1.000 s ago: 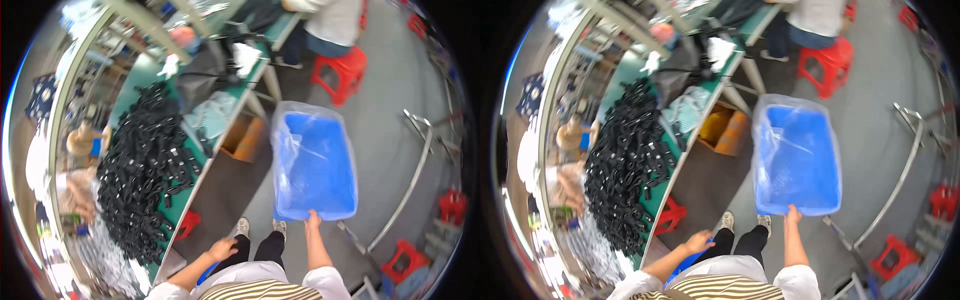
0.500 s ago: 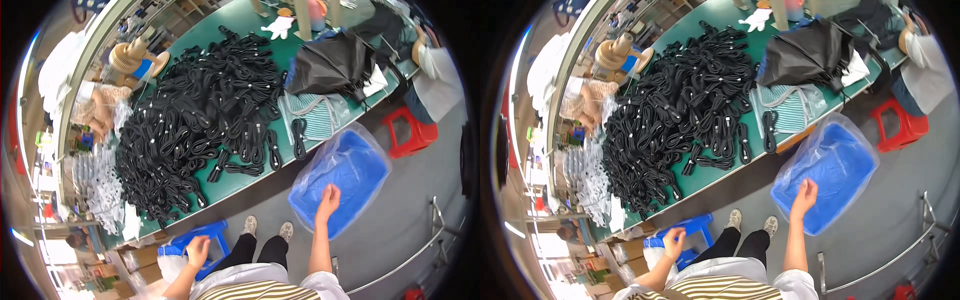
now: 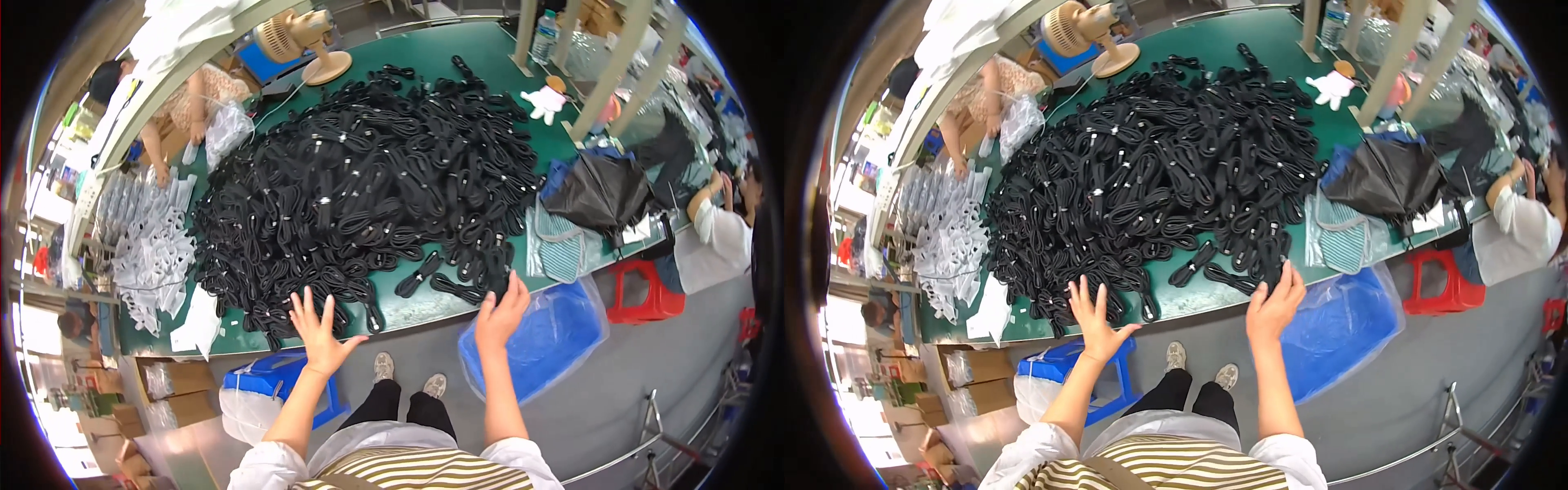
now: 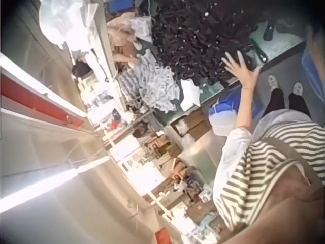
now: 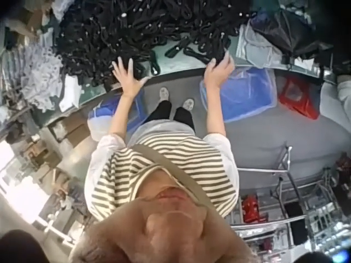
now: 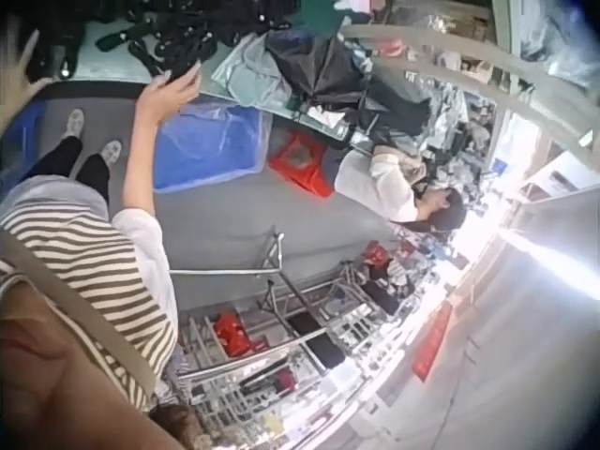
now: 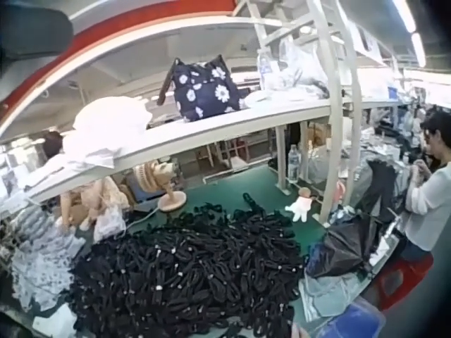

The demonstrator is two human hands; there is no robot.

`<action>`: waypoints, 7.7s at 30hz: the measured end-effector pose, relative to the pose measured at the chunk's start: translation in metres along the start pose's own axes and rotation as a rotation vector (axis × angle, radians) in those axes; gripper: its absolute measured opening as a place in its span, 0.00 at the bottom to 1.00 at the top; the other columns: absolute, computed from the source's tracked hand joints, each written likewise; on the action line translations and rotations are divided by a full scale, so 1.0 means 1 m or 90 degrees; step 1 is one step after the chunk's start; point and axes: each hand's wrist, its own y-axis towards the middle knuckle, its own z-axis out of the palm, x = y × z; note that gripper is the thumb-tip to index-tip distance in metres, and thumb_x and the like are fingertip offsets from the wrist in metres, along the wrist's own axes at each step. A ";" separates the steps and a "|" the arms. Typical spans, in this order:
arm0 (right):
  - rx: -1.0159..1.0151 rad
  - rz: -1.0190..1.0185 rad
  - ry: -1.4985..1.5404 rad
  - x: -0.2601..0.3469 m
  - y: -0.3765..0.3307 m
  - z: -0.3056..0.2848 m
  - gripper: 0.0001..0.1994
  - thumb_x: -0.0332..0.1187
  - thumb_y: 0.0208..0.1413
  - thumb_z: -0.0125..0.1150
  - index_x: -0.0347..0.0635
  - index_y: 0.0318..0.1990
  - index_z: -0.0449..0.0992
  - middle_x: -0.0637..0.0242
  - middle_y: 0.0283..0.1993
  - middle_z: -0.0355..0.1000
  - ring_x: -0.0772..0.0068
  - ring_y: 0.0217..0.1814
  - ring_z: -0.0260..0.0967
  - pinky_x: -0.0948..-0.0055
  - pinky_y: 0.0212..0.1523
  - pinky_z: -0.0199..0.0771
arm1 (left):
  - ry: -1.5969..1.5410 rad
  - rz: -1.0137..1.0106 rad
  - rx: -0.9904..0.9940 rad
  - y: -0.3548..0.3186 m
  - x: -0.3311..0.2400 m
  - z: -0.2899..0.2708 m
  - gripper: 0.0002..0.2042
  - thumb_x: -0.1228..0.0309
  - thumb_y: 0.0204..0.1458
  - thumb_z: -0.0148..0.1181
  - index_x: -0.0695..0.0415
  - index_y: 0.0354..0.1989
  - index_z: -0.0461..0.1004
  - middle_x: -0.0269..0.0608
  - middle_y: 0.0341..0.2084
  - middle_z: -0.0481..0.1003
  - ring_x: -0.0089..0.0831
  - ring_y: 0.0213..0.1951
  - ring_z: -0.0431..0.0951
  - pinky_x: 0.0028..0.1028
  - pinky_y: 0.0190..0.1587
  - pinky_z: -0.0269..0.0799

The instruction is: The recorder is sorting black electrical cables from a storage bin and placing them into individual small white plastic bags at a factory workstation.

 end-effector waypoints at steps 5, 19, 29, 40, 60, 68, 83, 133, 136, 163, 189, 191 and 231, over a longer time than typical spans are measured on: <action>-0.004 -0.034 -0.093 0.053 0.002 0.052 0.38 0.43 0.54 0.60 0.33 0.68 0.52 0.37 0.67 0.48 0.30 0.68 0.42 0.41 0.66 0.45 | -0.007 -0.088 0.041 0.022 0.008 0.030 0.56 0.43 0.27 0.74 0.48 0.69 0.53 0.60 0.71 0.36 0.66 0.70 0.31 0.69 0.62 0.33; -0.127 0.100 -0.136 0.129 0.008 0.184 0.46 0.50 0.59 0.53 0.26 0.70 0.36 0.35 0.72 0.36 0.28 0.73 0.30 0.40 0.69 0.38 | -0.064 -0.104 0.118 0.093 0.050 0.050 0.55 0.41 0.23 0.75 0.36 0.68 0.56 0.59 0.70 0.35 0.65 0.70 0.25 0.77 0.56 0.35; -0.067 0.106 -0.111 0.132 0.005 0.169 0.41 0.43 0.59 0.56 0.31 0.70 0.41 0.35 0.70 0.43 0.32 0.72 0.41 0.46 0.70 0.43 | -0.176 -0.006 0.159 0.104 0.077 0.023 0.47 0.51 0.34 0.74 0.38 0.67 0.57 0.57 0.70 0.36 0.62 0.70 0.27 0.73 0.59 0.41; -0.112 0.049 -0.089 0.105 0.053 0.060 0.12 0.28 0.56 0.55 0.36 0.47 0.71 0.54 0.49 0.64 0.54 0.51 0.67 0.61 0.52 0.69 | -0.319 0.286 0.128 -0.001 0.104 -0.011 0.24 0.64 0.46 0.67 0.47 0.56 0.73 0.49 0.64 0.58 0.52 0.68 0.53 0.58 0.66 0.44; 0.319 -0.513 -0.245 0.098 0.453 0.288 0.12 0.27 0.52 0.53 0.46 0.43 0.77 0.58 0.45 0.74 0.49 0.46 0.72 0.56 0.47 0.73 | -0.048 -0.016 0.047 0.056 0.104 0.009 0.23 0.68 0.44 0.67 0.51 0.53 0.73 0.48 0.59 0.65 0.50 0.65 0.59 0.55 0.65 0.49; 0.309 -0.522 -0.236 0.101 0.464 0.253 0.10 0.31 0.53 0.55 0.41 0.41 0.77 0.51 0.41 0.75 0.47 0.42 0.73 0.57 0.44 0.73 | -0.163 -0.041 -0.004 0.075 0.056 -0.010 0.18 0.78 0.43 0.65 0.55 0.46 0.77 0.50 0.54 0.68 0.53 0.62 0.63 0.51 0.59 0.62; 0.680 -0.204 0.435 0.346 0.279 -0.088 0.09 0.31 0.58 0.57 0.34 0.40 0.77 0.72 0.26 0.72 0.87 0.26 0.65 0.85 0.26 0.61 | -0.460 0.045 -0.082 0.105 0.025 -0.045 0.12 0.77 0.49 0.62 0.58 0.44 0.78 0.43 0.41 0.77 0.40 0.41 0.79 0.32 0.41 0.76; 0.721 -0.585 -0.088 0.326 -0.170 0.203 0.20 0.37 0.48 0.66 0.35 0.45 0.71 0.48 0.39 0.70 0.47 0.37 0.73 0.57 0.33 0.75 | -0.332 -0.792 -0.095 -0.243 0.177 -0.058 0.08 0.70 0.49 0.63 0.61 0.35 0.79 0.49 0.31 0.78 0.42 0.30 0.80 0.36 0.36 0.75; 0.713 -0.569 -0.087 0.323 -0.171 0.215 0.20 0.34 0.46 0.64 0.34 0.46 0.69 0.46 0.40 0.69 0.45 0.39 0.72 0.54 0.35 0.74 | -0.303 -0.746 -0.259 -0.196 0.217 -0.090 0.08 0.74 0.47 0.65 0.60 0.36 0.79 0.48 0.32 0.78 0.42 0.33 0.80 0.36 0.38 0.75; 0.599 -0.197 0.253 0.463 -0.247 0.308 0.09 0.28 0.52 0.61 0.32 0.37 0.72 0.53 0.29 0.70 0.53 0.29 0.69 0.63 0.32 0.69 | -0.506 -0.370 0.132 -0.084 0.531 -0.157 0.28 0.63 0.38 0.72 0.58 0.50 0.73 0.50 0.42 0.78 0.43 0.44 0.79 0.37 0.48 0.72; 0.568 -0.431 0.090 0.546 -0.329 0.401 0.14 0.27 0.46 0.62 0.37 0.42 0.73 0.52 0.36 0.73 0.48 0.33 0.73 0.58 0.33 0.73 | -0.085 -0.386 -0.295 -0.188 0.798 -0.231 0.35 0.67 0.46 0.69 0.62 0.62 0.59 0.51 0.58 0.63 0.45 0.59 0.64 0.43 0.60 0.61; 0.517 -0.486 0.108 0.555 -0.328 0.411 0.15 0.26 0.44 0.62 0.38 0.42 0.73 0.54 0.40 0.72 0.49 0.33 0.73 0.59 0.33 0.74 | -0.061 -0.231 -0.180 -0.157 0.747 -0.218 0.43 0.65 0.40 0.73 0.60 0.65 0.56 0.53 0.63 0.57 0.50 0.65 0.57 0.44 0.65 0.54; -0.271 -0.789 0.241 0.775 -0.207 0.256 0.09 0.22 0.51 0.61 0.36 0.42 0.77 0.61 0.38 0.75 0.72 0.37 0.71 0.74 0.40 0.71 | -0.035 -0.113 -0.132 -0.049 0.732 -0.098 0.38 0.45 0.44 0.65 0.29 0.67 0.58 0.56 0.71 0.34 0.71 0.68 0.30 0.74 0.55 0.46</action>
